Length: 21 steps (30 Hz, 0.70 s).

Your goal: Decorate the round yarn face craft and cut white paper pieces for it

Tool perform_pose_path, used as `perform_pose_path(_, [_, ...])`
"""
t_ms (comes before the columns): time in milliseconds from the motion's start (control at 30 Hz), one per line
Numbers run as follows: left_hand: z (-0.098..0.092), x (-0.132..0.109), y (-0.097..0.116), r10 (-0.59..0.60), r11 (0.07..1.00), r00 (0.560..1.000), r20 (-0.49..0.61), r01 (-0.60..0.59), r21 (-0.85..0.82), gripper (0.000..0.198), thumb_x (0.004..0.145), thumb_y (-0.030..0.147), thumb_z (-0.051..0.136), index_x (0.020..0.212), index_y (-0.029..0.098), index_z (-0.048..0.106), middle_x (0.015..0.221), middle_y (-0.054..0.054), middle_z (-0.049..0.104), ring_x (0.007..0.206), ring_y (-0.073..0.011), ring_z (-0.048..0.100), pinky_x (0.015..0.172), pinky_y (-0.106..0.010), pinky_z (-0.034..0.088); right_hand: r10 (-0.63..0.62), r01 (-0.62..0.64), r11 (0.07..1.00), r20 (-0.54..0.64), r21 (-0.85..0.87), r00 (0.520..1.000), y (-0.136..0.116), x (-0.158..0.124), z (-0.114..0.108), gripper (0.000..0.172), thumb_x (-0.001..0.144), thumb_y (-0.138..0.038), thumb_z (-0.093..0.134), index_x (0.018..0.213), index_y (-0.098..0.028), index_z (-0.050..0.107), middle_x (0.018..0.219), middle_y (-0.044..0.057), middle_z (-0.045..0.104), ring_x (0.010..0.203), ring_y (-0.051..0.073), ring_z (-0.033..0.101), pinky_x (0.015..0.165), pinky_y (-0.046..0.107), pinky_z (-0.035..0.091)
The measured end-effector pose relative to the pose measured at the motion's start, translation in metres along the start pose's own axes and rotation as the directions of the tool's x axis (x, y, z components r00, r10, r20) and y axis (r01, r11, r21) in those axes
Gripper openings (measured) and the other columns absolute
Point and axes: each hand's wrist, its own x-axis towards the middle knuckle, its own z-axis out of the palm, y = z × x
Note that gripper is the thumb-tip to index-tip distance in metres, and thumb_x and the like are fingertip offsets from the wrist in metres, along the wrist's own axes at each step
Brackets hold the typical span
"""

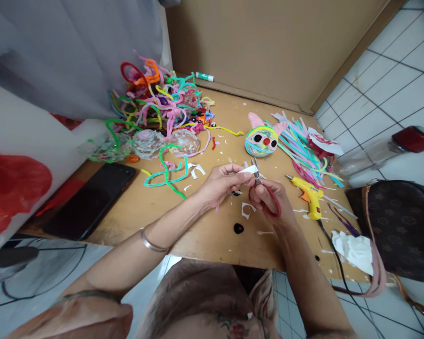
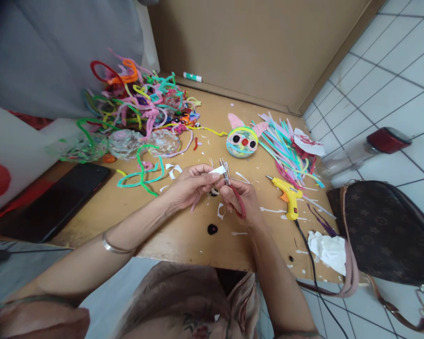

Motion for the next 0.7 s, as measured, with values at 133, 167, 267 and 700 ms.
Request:
perform_pose_path(133, [0.0, 0.0, 0.0, 0.002, 1.0, 1.0, -0.001, -0.002, -0.011, 0.033, 0.058, 0.032, 0.09, 0.066, 0.014, 0.064, 0.061, 0.0, 0.065, 0.051, -0.003, 0.043, 0.049, -0.018, 0.03, -0.019, 0.019, 1.0, 0.018, 0.02, 1.0, 0.001, 0.0, 0.0, 0.033, 0.084, -0.051, 0.073, 0.082, -0.018, 0.07, 0.052, -0.006, 0.043, 0.043, 0.006, 0.035, 0.046, 0.024, 0.026])
perform_pose_path(167, [0.0, 0.0, -0.001, 0.002, 1.0, 1.0, 0.001, -0.002, -0.013, 0.033, 0.058, 0.032, 0.09, 0.066, 0.014, 0.064, 0.061, 0.0, 0.064, 0.051, -0.0032, 0.044, 0.049, -0.018, 0.03, -0.019, 0.019, 1.0, 0.019, 0.022, 1.0, 0.001, 0.0, 0.0, 0.033, 0.084, -0.051, 0.073, 0.082, -0.018, 0.07, 0.052, -0.006, 0.043, 0.044, 0.006, 0.035, 0.046, 0.024, 0.026])
perform_pose_path(267, [0.0, 0.001, -0.002, 0.0, 1.0, 1.0, -0.004, 0.0, -0.023, 0.031, 0.059, 0.031, 0.089, 0.067, 0.014, 0.065, 0.058, 0.002, 0.061, 0.051, -0.0028, 0.043, 0.049, -0.018, 0.03, -0.003, 0.002, 1.0, 0.013, 0.016, 1.0, 0.001, 0.001, -0.001, 0.035, 0.082, -0.052, 0.074, 0.081, -0.017, 0.069, 0.051, -0.006, 0.043, 0.043, 0.006, 0.035, 0.045, 0.023, 0.027])
perform_pose_path(700, [-0.01, 0.008, 0.005, 0.309, 0.94, 0.936, -0.167, -0.274, 0.202, 0.021, 0.067, 0.024, 0.084, 0.073, 0.016, 0.066, 0.064, 0.004, 0.06, 0.056, -0.0058, 0.05, 0.056, -0.02, 0.041, 0.232, -0.215, 0.951, 0.052, -0.223, 0.971, -0.017, 0.0, -0.006, 0.053, 0.066, -0.067, 0.079, 0.078, -0.016, 0.071, 0.051, -0.006, 0.042, 0.042, 0.006, 0.031, 0.041, 0.023, 0.022])
